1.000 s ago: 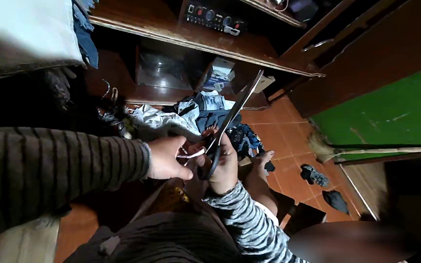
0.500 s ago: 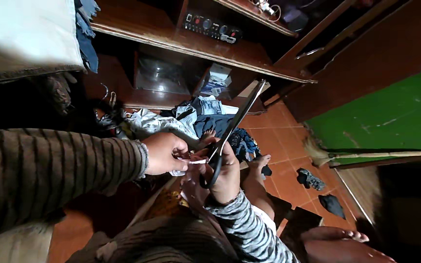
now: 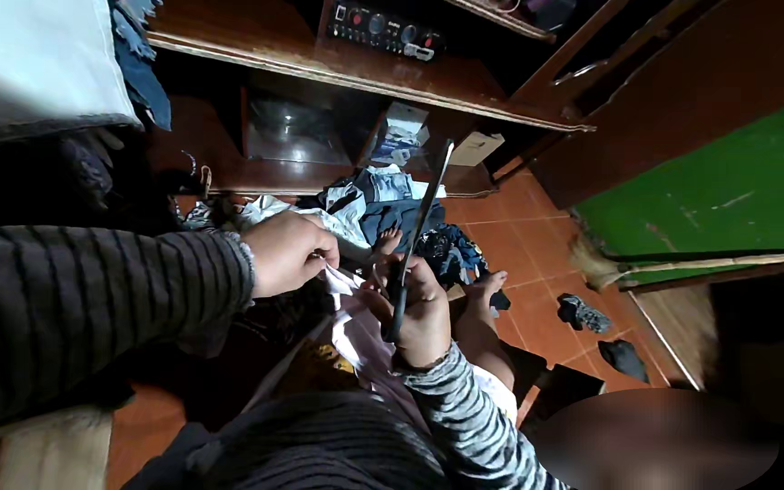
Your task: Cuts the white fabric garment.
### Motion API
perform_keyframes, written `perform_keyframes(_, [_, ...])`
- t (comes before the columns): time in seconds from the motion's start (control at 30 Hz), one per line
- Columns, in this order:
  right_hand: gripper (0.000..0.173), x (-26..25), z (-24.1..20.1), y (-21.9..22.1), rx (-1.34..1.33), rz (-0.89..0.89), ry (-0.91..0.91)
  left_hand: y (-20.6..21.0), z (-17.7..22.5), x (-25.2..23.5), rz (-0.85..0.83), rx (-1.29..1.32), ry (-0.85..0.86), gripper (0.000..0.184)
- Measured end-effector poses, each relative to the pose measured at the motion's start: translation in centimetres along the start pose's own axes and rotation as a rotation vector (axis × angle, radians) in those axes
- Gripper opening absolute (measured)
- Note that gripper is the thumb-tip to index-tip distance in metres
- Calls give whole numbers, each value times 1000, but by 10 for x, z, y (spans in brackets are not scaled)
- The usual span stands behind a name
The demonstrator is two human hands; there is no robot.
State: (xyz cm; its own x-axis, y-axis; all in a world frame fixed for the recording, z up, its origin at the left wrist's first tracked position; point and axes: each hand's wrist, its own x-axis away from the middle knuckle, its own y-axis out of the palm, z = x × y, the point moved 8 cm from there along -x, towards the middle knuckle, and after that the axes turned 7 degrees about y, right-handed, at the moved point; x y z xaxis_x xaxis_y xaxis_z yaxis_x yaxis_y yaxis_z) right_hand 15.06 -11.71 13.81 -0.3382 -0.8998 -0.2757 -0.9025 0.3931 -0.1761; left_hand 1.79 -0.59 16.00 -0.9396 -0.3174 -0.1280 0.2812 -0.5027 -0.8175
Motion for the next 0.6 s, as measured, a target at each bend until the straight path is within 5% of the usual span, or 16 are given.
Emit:
perform_keyframes(0.23, [36,23,-21,13,58,47,-260,-11,-13,2,78,32,-118,8])
perform_keyframes(0.33, [35,31,-19,21,119,17,-335,7,-45,8,222,91,-12,13])
perform_keyframes(0.47, [36,34,-12,29,173,-8,-330,5,-23,10,26,583,-557,12])
perform_keyframes(0.6, [35,37,-9,38,202,-50,-317,11,-28,13,114,811,-638,20])
